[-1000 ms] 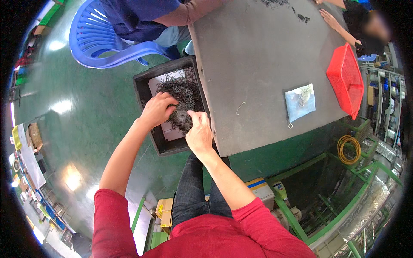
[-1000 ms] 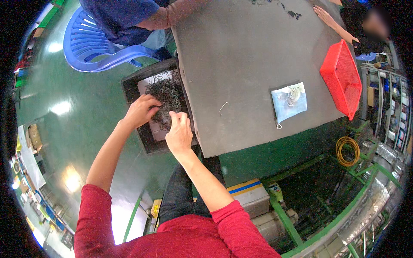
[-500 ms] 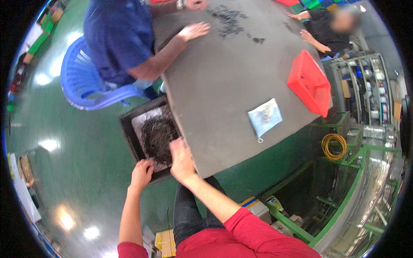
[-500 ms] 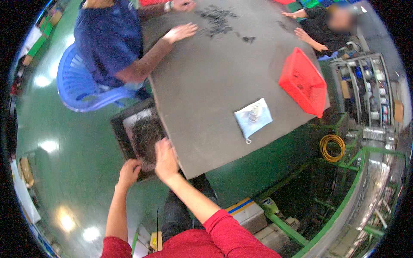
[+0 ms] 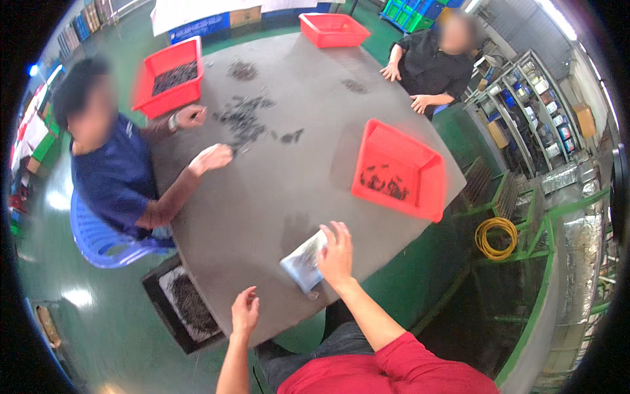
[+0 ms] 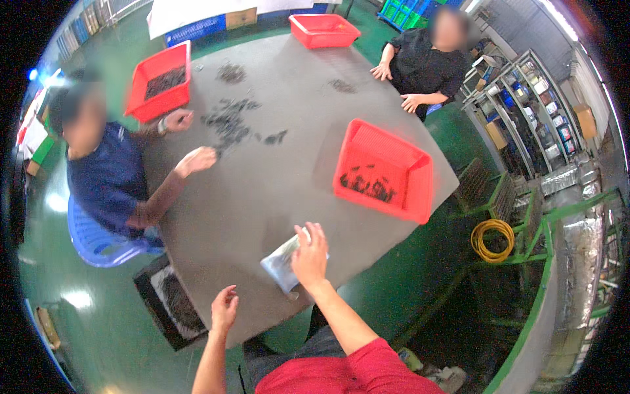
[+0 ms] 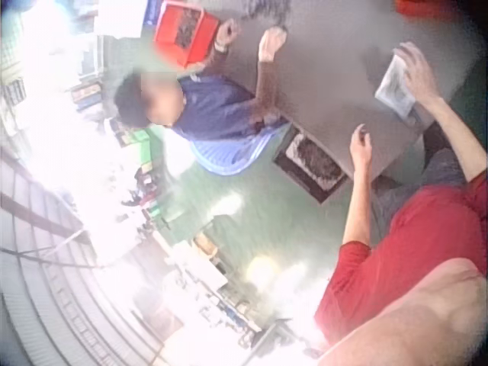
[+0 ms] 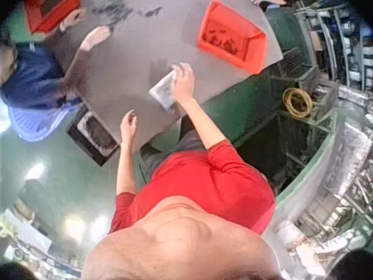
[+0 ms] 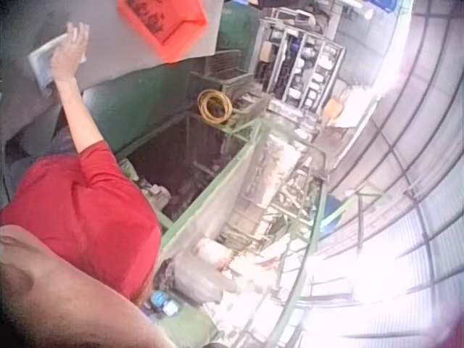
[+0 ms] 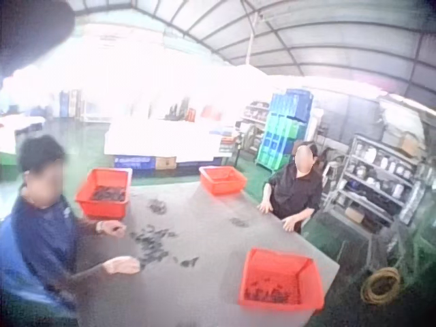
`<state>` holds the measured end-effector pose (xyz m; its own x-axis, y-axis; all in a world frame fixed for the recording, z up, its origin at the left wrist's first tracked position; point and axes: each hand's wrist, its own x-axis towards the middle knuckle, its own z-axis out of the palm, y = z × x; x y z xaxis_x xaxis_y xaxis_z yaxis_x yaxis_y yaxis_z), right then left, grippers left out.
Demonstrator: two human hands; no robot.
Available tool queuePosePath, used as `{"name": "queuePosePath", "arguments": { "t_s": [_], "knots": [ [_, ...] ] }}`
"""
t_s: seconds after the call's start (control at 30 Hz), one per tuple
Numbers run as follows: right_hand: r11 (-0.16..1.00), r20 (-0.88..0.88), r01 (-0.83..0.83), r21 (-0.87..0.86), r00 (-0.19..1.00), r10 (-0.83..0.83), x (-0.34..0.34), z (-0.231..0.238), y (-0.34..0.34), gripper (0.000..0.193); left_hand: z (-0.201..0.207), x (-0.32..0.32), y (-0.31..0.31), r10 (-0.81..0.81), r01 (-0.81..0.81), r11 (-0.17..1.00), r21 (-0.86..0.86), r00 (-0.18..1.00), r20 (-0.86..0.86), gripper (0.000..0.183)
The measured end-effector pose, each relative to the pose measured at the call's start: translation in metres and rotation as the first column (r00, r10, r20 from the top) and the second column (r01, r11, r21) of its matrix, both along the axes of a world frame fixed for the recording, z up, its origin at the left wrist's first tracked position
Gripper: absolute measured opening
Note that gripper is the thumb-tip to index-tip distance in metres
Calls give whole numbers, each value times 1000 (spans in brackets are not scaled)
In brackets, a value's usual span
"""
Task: The person moves containers of small metal components between tables, sorts through a pile of plastic buckle components, and marks a component using a pen.
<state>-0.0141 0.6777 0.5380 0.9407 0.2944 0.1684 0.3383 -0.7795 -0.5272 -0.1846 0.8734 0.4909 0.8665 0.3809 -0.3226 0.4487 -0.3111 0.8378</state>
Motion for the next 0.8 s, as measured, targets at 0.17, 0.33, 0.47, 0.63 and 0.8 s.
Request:
{"name": "queuePosePath", "arguments": {
  "t_s": [0.17, 0.33, 0.47, 0.63, 0.8],
  "knots": [
    [966, 289, 250, -67, 931, -221, 89, 35, -127, 59, -37, 62, -80, 295, -324, 940, -105, 928, -227, 61],
    [617, 33, 781, -101, 622, -782, 136, -8, -294, 80, -61, 73, -119, 367, -342, 924, 172, 918, -150, 65],
    [525, -739, 846, 95, 413, -532, 150, -23, -321, 45, -47, 81, -115, 419, -381, 906, 186, 870, -259, 66],
    [686, -767, 717, 126, 509, -391, 143, -19, -323, 32, -68, 78, -101, 424, -407, 906, 118, 873, -242, 65],
    [699, -841, 699, 154, 463, -278, 158, -42, -355, 49, -50, 95, -114, 370, -350, 929, 123, 859, -355, 70]
  ]
}}
